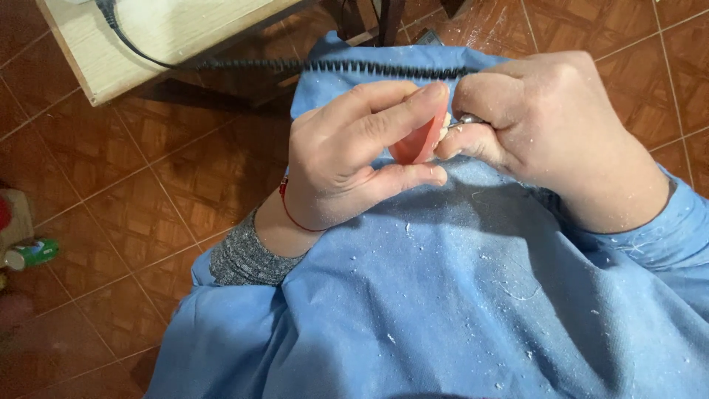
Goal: The person uses a rotary tool to grind and shape a pink denture held in their left hand. They briefly place the denture on a wooden table, pick up a yellow mold, and then resume grinding the denture with the rotary tool.
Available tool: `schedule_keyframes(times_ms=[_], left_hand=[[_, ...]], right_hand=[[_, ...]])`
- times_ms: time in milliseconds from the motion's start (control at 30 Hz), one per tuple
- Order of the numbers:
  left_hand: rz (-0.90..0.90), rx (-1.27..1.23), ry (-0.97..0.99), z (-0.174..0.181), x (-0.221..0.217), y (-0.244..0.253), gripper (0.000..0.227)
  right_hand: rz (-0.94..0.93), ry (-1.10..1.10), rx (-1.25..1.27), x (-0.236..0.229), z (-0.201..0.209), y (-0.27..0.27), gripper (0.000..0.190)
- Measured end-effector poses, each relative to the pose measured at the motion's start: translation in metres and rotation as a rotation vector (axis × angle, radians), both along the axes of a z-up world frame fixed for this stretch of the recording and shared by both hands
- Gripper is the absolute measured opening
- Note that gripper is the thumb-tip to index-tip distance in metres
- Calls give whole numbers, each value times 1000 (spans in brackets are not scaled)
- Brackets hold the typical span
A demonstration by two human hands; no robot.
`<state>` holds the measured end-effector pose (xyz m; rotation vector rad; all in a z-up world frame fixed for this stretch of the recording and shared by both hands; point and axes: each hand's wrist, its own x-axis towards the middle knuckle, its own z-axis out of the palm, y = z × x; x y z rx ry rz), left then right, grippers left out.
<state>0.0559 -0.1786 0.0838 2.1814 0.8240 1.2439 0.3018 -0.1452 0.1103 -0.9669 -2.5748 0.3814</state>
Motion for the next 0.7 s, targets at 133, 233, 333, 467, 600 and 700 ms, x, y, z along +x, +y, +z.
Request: schedule_keyframes(times_ms=[133, 233, 333, 467, 600, 700], left_hand=[[-7, -6, -14, -1, 0, -1, 66], [3, -8, -13, -1, -1, -2, 66], [18, 5, 15, 1, -2, -2, 66], [42, 19, 52, 3, -2, -4, 68], [56, 20, 66, 2, -2, -4, 68], [59, 20, 70, 4, -3, -4, 68]], right_hand=[[-1, 14, -33, 2, -2, -1, 51], [-8, 4, -23, 0, -1, -1, 51], [-22, -11, -1, -1, 0, -1, 51], [-26, -11, 12, -3, 3, -1, 52], [-35, -15, 13, -1, 1, -1, 52], [-37, -28, 13, -1, 2, -2, 53]])
